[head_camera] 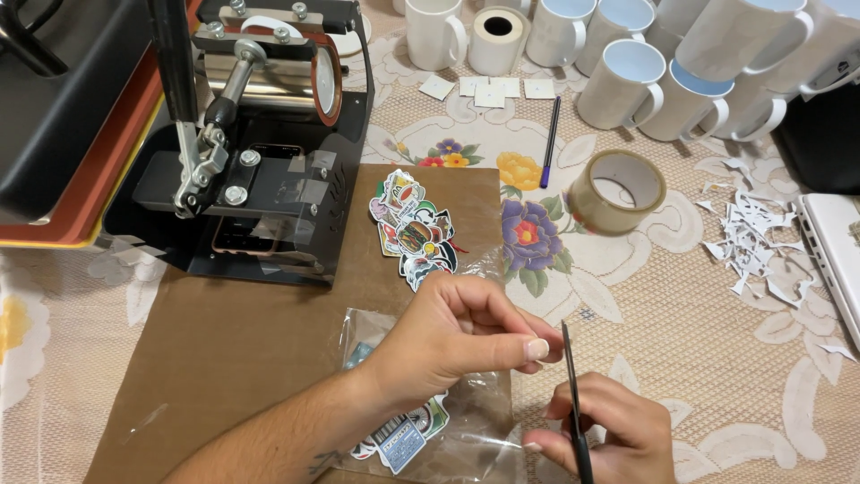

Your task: Applying small pieces of adhesive tape to the back of stickers using scissors.

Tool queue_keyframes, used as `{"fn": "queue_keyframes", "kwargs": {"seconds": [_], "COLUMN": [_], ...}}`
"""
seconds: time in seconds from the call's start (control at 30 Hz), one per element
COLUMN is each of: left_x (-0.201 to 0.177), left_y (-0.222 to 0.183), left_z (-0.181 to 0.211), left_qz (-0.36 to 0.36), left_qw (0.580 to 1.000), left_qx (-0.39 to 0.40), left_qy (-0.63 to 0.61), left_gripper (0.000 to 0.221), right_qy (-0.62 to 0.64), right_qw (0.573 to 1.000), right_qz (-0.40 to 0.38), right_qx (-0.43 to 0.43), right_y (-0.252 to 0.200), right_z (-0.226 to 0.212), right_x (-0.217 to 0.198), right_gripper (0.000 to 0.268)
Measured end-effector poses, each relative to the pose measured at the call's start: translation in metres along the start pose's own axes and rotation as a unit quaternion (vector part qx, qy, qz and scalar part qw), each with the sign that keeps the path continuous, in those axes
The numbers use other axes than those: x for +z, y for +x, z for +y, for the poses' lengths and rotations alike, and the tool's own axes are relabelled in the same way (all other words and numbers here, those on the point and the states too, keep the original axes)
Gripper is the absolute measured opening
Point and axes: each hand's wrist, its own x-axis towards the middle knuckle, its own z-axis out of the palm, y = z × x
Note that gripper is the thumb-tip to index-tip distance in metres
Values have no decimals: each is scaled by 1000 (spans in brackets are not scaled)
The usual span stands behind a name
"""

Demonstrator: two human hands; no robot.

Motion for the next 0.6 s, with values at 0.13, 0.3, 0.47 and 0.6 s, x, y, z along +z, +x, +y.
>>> {"fn": "queue_keyframes", "kwargs": {"seconds": [0.13,0.3,0.47,0.6], "left_x": [0,-7,-4,2], "left_y": [0,0,-5,-5], "left_z": [5,23,51,54], "left_qz": [-5,34,83,65], "left_qw": [998,965,914,898], "left_qx": [31,148,195,88], "left_qy": [59,213,347,427], "left_gripper": [7,7,64,83], "right_qy": [-47,-140,-305,-402], "right_qw": [999,983,929,899], "right_qz": [22,86,129,97], "right_qx": [-10,-75,-166,-146], "right_y": [4,10,17,10], "right_z": [-3,-2,-15,-15], "right_x": [0,-1,-7,-11], "right_gripper": [30,29,20,9]}}
